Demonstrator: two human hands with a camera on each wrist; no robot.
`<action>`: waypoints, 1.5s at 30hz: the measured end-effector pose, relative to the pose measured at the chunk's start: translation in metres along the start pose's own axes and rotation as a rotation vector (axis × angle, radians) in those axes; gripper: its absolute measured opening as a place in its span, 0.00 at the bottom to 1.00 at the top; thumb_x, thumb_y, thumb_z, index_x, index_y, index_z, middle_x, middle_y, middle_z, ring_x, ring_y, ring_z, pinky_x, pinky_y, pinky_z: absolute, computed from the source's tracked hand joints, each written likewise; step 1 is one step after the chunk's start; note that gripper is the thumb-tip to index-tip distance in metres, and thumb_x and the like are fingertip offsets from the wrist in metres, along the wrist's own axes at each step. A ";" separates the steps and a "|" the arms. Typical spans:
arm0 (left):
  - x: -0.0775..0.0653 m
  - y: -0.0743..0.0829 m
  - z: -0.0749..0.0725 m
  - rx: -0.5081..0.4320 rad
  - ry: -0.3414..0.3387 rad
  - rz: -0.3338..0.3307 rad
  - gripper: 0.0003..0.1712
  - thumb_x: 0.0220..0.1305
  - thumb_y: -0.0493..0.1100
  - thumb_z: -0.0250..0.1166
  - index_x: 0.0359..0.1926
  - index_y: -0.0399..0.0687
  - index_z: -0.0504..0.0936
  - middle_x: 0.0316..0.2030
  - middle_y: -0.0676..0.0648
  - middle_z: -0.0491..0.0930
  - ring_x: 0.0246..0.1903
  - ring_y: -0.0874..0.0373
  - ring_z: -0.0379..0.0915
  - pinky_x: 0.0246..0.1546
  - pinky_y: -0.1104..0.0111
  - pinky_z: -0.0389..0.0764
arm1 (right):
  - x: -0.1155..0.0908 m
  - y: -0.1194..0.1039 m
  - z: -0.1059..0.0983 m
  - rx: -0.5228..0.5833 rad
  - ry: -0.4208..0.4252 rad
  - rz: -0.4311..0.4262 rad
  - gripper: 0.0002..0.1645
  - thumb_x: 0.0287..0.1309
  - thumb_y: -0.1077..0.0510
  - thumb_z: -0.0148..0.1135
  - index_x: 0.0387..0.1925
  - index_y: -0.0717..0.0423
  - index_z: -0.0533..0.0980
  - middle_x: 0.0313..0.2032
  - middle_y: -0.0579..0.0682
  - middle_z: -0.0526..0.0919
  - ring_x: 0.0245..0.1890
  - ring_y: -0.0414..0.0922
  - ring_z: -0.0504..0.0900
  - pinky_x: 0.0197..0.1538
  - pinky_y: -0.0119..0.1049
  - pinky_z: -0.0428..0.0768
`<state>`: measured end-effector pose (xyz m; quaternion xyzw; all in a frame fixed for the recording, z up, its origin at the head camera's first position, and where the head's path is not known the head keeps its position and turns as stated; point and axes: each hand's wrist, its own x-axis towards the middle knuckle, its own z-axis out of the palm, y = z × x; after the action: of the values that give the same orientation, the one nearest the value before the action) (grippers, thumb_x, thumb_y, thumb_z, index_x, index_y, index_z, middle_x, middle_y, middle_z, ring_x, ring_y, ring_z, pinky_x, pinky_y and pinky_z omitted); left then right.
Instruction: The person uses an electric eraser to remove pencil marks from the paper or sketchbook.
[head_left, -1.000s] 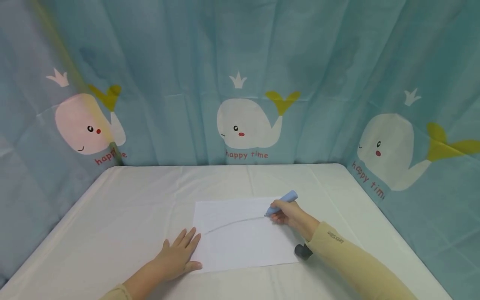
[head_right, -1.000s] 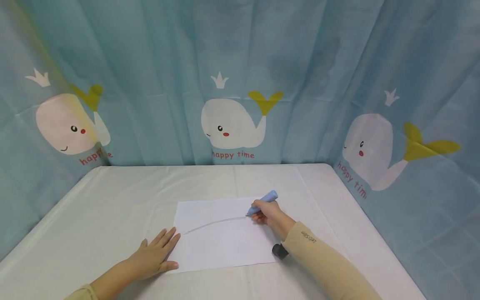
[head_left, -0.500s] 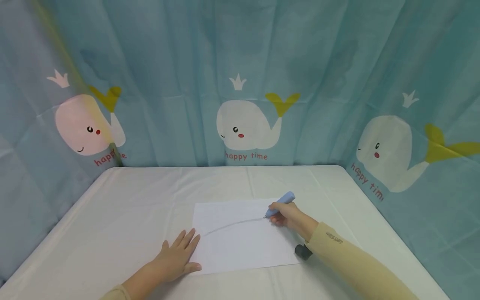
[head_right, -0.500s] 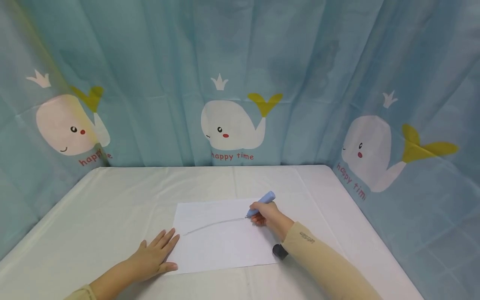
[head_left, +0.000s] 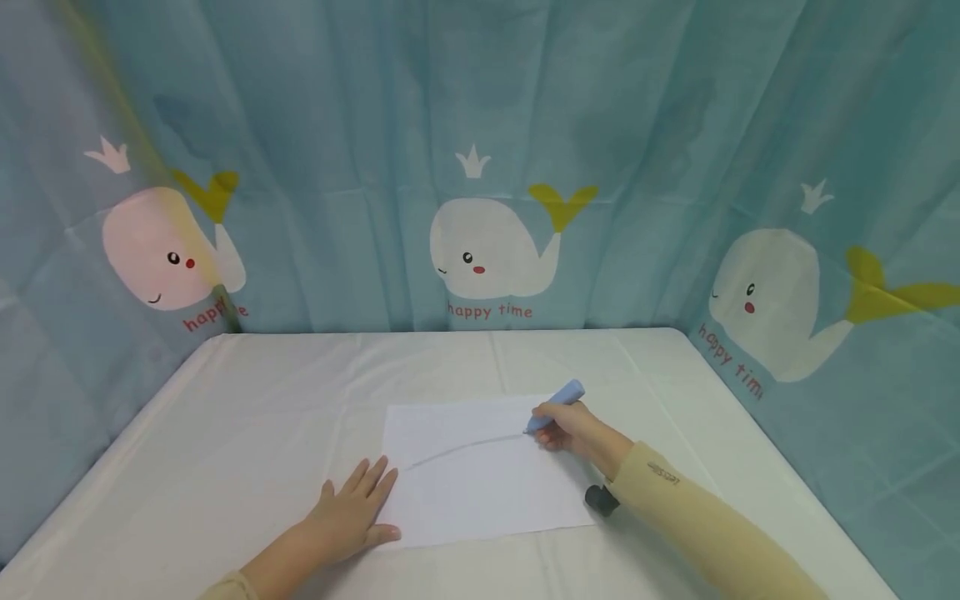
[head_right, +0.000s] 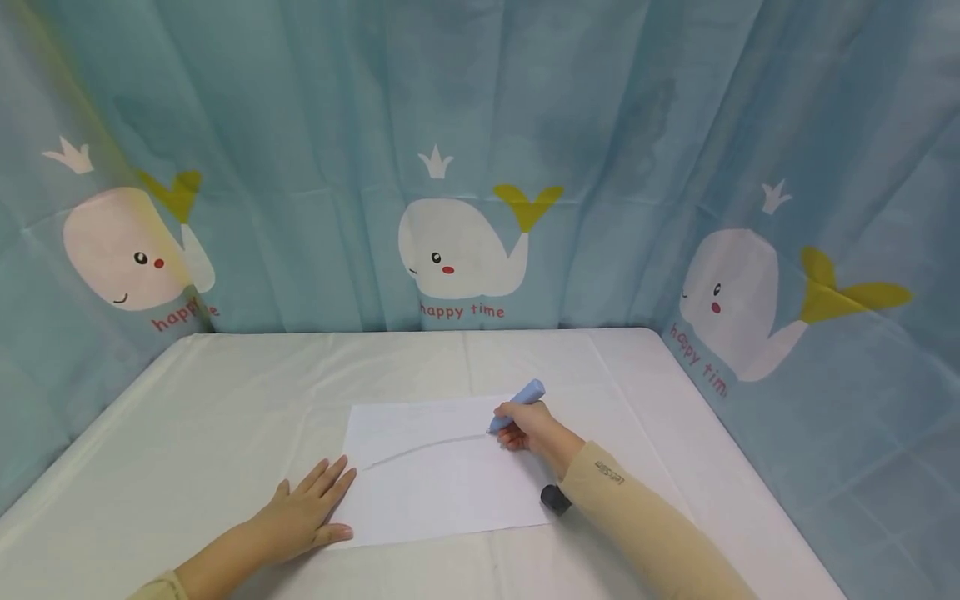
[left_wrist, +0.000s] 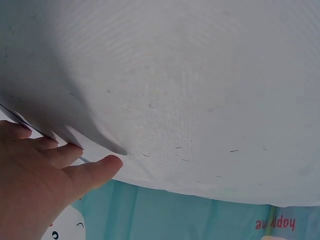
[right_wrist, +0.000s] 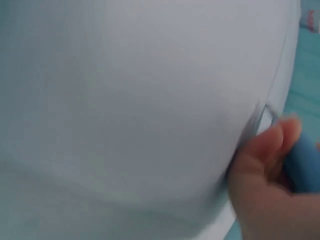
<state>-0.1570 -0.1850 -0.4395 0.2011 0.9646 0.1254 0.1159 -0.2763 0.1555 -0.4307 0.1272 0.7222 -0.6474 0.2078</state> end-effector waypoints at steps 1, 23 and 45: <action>0.000 0.000 0.000 0.003 0.001 0.000 0.49 0.62 0.64 0.60 0.69 0.32 0.61 0.72 0.31 0.52 0.70 0.31 0.45 0.53 0.25 0.50 | 0.000 0.000 0.000 0.002 0.001 -0.005 0.16 0.61 0.61 0.59 0.44 0.72 0.73 0.20 0.52 0.78 0.17 0.39 0.76 0.25 0.27 0.76; 0.000 0.001 -0.002 0.020 0.005 -0.001 0.48 0.62 0.64 0.60 0.69 0.33 0.61 0.72 0.32 0.53 0.70 0.31 0.45 0.54 0.26 0.51 | 0.004 0.004 0.001 0.059 0.068 -0.058 0.13 0.56 0.63 0.58 0.40 0.72 0.75 0.20 0.54 0.80 0.17 0.41 0.78 0.26 0.31 0.80; 0.000 0.003 -0.003 0.010 -0.001 -0.012 0.48 0.62 0.63 0.61 0.69 0.32 0.62 0.71 0.31 0.53 0.69 0.30 0.46 0.54 0.25 0.50 | 0.004 0.000 0.004 0.006 0.063 -0.014 0.15 0.58 0.62 0.60 0.41 0.72 0.74 0.20 0.53 0.79 0.17 0.40 0.78 0.26 0.29 0.79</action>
<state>-0.1568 -0.1833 -0.4356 0.1961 0.9663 0.1197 0.1163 -0.2791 0.1509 -0.4328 0.1431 0.7273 -0.6466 0.1802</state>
